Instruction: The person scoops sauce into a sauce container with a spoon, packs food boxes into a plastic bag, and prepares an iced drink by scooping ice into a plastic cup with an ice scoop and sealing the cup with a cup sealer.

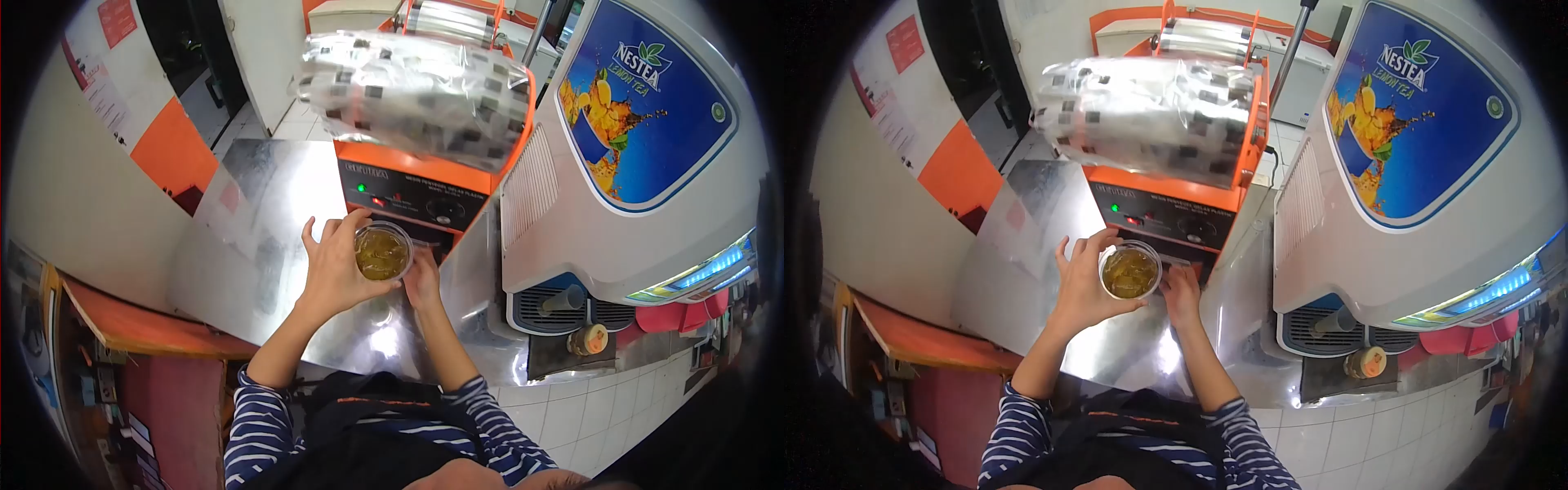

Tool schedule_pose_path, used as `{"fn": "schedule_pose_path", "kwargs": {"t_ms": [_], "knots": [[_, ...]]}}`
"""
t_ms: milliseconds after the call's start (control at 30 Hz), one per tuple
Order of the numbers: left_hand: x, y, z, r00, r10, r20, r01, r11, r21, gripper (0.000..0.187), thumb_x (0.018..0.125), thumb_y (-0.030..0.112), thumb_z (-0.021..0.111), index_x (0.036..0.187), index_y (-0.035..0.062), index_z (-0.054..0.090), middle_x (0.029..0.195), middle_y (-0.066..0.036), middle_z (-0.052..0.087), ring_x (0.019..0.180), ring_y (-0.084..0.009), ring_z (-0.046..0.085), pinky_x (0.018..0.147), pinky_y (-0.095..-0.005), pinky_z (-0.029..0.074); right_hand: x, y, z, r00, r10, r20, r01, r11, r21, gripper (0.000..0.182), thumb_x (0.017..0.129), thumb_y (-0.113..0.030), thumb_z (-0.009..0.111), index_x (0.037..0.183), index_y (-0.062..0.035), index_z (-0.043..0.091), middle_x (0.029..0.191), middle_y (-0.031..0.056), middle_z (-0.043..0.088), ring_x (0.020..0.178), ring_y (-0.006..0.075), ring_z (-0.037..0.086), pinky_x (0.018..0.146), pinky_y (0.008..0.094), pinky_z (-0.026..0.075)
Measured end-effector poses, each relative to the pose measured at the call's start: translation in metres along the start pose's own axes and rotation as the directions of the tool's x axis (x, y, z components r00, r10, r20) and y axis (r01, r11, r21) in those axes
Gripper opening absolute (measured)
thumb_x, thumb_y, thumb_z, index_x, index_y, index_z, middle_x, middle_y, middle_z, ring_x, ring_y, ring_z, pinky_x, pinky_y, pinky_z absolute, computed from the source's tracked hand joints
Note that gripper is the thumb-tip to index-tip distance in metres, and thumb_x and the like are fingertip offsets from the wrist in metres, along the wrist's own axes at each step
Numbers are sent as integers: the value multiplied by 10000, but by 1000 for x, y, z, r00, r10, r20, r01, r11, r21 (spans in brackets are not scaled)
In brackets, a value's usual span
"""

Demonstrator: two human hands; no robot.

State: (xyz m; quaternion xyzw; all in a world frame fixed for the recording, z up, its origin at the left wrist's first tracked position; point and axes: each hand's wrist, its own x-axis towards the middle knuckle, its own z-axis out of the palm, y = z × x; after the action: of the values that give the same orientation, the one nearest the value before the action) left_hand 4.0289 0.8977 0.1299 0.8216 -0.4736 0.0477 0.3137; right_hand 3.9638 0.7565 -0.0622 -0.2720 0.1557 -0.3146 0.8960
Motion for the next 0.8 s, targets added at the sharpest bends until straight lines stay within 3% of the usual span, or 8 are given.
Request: {"fn": "schedule_pose_path", "kwargs": {"t_ms": [133, 233, 300, 467, 533, 600, 700, 800], "knots": [[19, -7, -12, 999, 51, -8, -52, 994, -98, 903, 427, 332, 805, 1173, 21, 403, 1038, -90, 561, 1012, -256, 473, 982, -523, 136, -79, 5, 4, 972, 137, -193, -157, 984, -90, 279, 801, -26, 504, 1070, -88, 466, 933, 34, 523, 800, 146, 528, 688, 287, 421], [27, -11, -1, 996, 87, 36, -83, 991, -109, 903, 431, 350, 814, 1173, 54, 392, 1078, -55, 542, 1058, -234, 462, 990, -490, 143, -144, 20, -20, 951, 226, -211, -255, 959, -121, 385, 787, 14, 518, 1156, -42, 421, 994, 57, 528, 760, 147, 526, 669, 270, 427], [29, -12, 8, 992, 105, 70, -96, 988, -118, 862, 439, 338, 805, 1151, 56, 410, 1090, -57, 531, 1067, -240, 455, 991, -486, 144, -164, 5, -9, 928, 365, -73, -371, 918, -137, 393, 802, 8, 511, 1181, -42, 420, 1051, 70, 530, 749, 150, 537, 677, 261, 426], [28, -19, 47, 967, 142, 212, -126, 988, -89, 803, 460, 331, 786, 1123, 58, 425, 1086, -84, 524, 1091, -257, 434, 984, -494, 160, -158, -14, -39, 911, 325, -254, -404, 825, -394, 349, 808, 9, 488, 1151, -49, 454, 1060, 77, 535, 723, 124, 537, 603, 226, 423], [27, -24, 61, 952, 111, 285, -101, 994, -52, 809, 462, 328, 784, 1132, 58, 420, 1091, -92, 522, 1092, -260, 433, 981, -498, 168, -147, -38, -39, 916, -140, -377, -137, 773, -620, 262, 810, -7, 489, 1067, -59, 486, 956, 51, 560, 667, 99, 513, 559, 208, 410], [24, -34, 72, 945, 131, 299, -141, 990, 10, 820, 472, 321, 782, 1153, 52, 412, 1074, -122, 533, 1089, -263, 445, 950, -531, 204, -120, -77, -30, 846, -464, -263, 131, 659, -741, 171, 825, -41, 508, 995, -63, 498, 869, 25, 562, 624, 82, 488, 552, 199, 398], [22, -45, 75, 925, 110, 363, -117, 993, -2, 879, 495, 329, 788, 1215, 56, 363, 1076, -123, 537, 1091, -266, 455, 966, -506, 210, -78, -154, 16, 741, -668, -67, 396, 516, -760, 145, 839, -90, 539, 972, -42, 510, 821, 30, 556, 627, 78, 475, 551, 198, 388], [18, -46, 74, 909, 109, 402, -148, 987, 68, 924, 525, 335, 789, 1265, 51, 314, 1081, -122, 542, 1082, -277, 466, 972, -463, 231, -37, -229, 99, 466, -850, 245, 768, 252, -589, 117, 819, -68, 543, 922, -13, 529, 789, 50, 551, 615, 87, 470, 540, 201, 385]]}}
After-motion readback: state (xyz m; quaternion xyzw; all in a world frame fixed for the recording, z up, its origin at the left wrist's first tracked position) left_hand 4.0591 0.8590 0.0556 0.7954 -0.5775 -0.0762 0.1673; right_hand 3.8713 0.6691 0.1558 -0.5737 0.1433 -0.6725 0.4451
